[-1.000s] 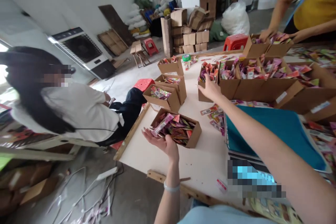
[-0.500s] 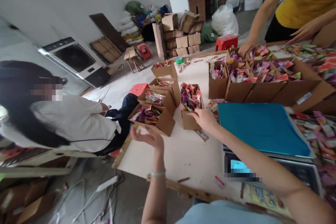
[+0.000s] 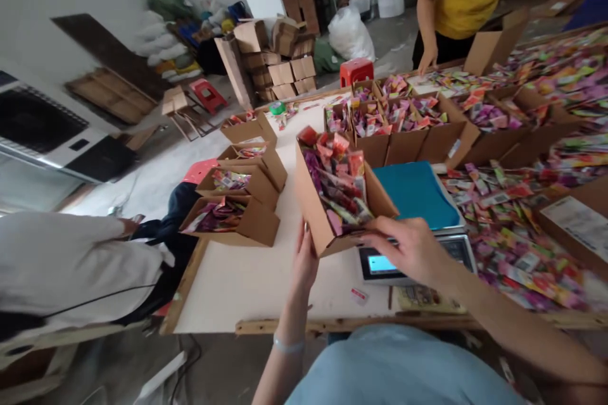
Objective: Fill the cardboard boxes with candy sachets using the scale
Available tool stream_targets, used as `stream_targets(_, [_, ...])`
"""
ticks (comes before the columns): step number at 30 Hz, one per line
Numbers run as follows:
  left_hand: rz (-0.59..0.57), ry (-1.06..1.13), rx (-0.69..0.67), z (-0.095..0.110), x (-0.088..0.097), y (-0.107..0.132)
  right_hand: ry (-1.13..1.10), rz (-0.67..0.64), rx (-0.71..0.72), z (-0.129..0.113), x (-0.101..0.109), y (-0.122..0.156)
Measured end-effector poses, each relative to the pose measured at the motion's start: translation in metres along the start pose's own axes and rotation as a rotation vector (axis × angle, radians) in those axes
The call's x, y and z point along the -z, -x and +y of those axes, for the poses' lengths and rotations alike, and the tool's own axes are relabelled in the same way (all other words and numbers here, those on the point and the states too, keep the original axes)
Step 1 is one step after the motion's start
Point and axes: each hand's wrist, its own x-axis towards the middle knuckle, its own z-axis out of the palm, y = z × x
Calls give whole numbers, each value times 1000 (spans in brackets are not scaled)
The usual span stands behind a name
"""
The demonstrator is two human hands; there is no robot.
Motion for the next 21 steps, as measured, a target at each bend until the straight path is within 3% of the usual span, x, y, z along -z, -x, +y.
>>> stream_targets(2, [-66, -115, 25, -1, -34, 3, 89, 61, -5, 5, 40, -4])
stream_targets(4, [-236, -311, 94, 1, -62, 4, 168, 85, -22, 20, 73, -9])
stream_targets(6, [-441, -533, 137, 9, -82, 1, 231, 57, -26, 42, 99, -12])
stream_targets(8, [-533, -697, 52, 24, -94, -6, 277, 9, -38, 66, 118, -12])
stream_targets(10, [-456, -733, -188, 43, -103, -18, 323, -31, -70, 83, 131, -9])
stream_targets(12, [-298, -650, -486, 63, -108, -33, 356, -33, -89, 91, 141, -3])
stream_targets(15, [-141, -479, -788, 86, -109, -59, 338, 71, -54, 94, 150, 11])
stream_targets(17, [-92, -404, -857, 96, -107, -76, 287, 194, -48, 96, 155, 24])
stream_targets(21, [-63, -385, -822, 105, -103, -103, 289, 379, -145, 109, 166, 53])
